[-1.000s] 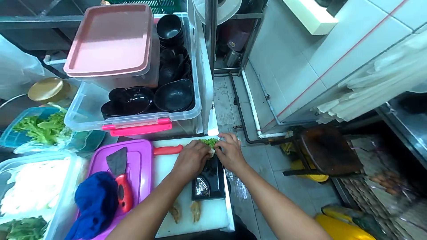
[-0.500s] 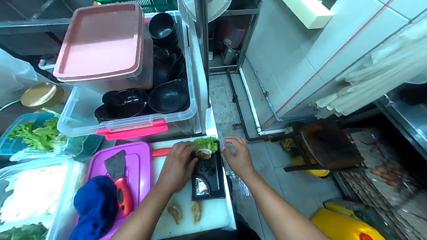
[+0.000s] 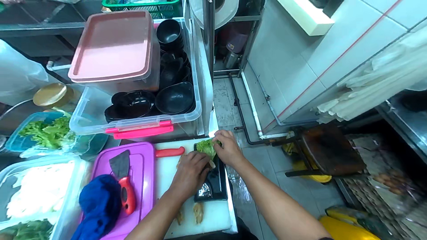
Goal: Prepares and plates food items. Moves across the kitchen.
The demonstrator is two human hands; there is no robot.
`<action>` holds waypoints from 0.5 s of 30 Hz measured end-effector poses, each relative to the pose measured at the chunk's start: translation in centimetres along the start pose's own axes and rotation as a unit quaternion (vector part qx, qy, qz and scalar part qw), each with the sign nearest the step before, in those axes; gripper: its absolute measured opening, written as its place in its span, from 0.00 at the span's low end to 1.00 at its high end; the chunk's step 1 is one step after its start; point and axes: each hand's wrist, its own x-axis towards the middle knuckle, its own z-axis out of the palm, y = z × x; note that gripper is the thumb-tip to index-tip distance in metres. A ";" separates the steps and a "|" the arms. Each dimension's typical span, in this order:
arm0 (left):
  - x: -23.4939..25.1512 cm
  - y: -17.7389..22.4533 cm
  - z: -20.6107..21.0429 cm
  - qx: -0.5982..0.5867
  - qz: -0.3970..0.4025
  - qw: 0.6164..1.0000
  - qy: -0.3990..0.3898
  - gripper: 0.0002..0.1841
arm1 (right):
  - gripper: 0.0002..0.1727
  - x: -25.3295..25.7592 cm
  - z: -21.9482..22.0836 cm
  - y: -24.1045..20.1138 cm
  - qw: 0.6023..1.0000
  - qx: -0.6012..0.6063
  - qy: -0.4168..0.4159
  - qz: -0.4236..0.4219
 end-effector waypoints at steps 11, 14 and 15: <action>4.0 2.9 -6.2 -0.566 -0.291 0.768 0.064 0.25 | 0.08 -3.5 -2.8 -3.4 0.924 0.367 0.078 -0.076; 3.5 3.8 -7.9 -0.563 -0.243 0.787 0.069 0.08 | 0.12 -4.9 -2.8 -4.8 0.879 0.475 0.036 -0.030; 3.1 4.0 -8.3 -0.544 -0.231 0.803 0.075 0.06 | 0.21 -5.2 -2.9 -5.6 0.865 0.501 0.009 0.004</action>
